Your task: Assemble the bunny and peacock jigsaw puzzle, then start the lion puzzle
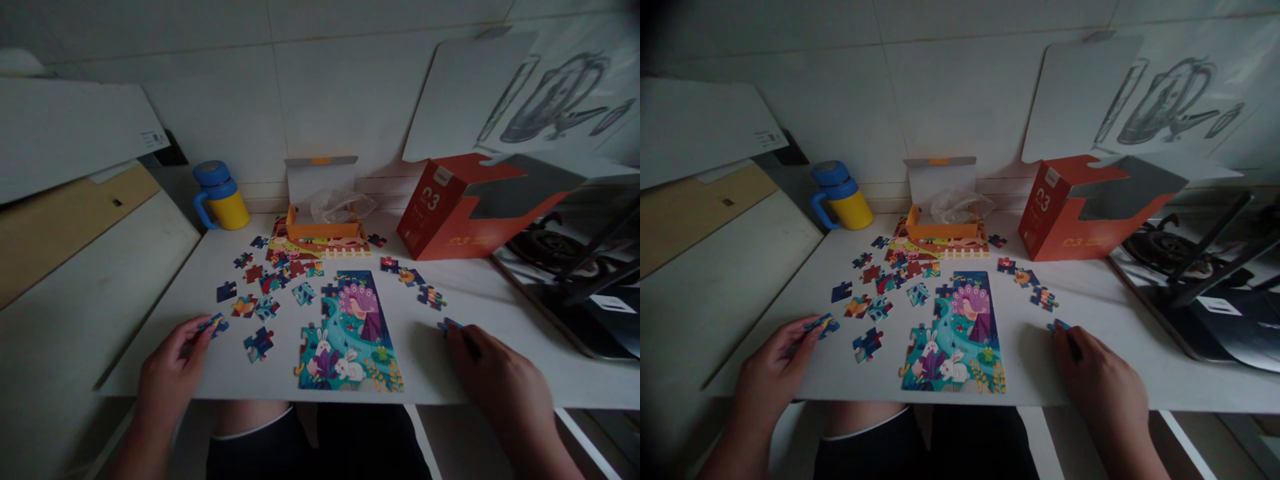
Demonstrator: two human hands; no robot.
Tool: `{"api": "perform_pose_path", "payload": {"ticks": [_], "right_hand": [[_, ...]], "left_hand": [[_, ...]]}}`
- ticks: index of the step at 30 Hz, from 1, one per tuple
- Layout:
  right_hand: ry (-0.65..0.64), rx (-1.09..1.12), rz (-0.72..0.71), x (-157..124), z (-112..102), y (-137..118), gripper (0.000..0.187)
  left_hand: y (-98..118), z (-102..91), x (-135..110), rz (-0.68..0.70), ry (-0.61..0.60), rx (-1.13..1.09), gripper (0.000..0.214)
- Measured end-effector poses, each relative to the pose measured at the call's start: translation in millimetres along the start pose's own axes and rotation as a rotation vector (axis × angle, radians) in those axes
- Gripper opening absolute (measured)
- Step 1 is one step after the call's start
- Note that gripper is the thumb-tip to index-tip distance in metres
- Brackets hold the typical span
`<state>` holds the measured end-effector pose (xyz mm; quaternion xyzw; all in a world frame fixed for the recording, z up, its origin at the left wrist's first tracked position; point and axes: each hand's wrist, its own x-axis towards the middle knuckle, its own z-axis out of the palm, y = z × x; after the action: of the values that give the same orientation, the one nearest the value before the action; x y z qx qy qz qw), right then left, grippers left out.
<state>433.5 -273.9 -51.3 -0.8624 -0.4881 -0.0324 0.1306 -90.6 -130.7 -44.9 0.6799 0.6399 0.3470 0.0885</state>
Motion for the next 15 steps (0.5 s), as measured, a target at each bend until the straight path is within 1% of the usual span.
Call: {"api": "perform_pose_path", "payload": {"ticks": [3, 9, 15], "right_hand": [[-0.01, -0.003, 0.021, -0.1, 0.6, 0.0, 0.047], [-0.045, -0.034, 0.068, -0.4, 4.4, 2.5, 0.046], [0.006, -0.052, 0.058, -2.0, 7.2, 5.5, 0.045]], "left_hand": [[-3.0, -0.5, -0.1, 0.016, -0.003, 0.009, 0.046], [-7.7, -0.3, -0.7, 0.002, -0.019, 0.027, 0.045], [-4.6, 0.6, -3.6, -0.015, -0.007, 0.035, 0.046]]}}
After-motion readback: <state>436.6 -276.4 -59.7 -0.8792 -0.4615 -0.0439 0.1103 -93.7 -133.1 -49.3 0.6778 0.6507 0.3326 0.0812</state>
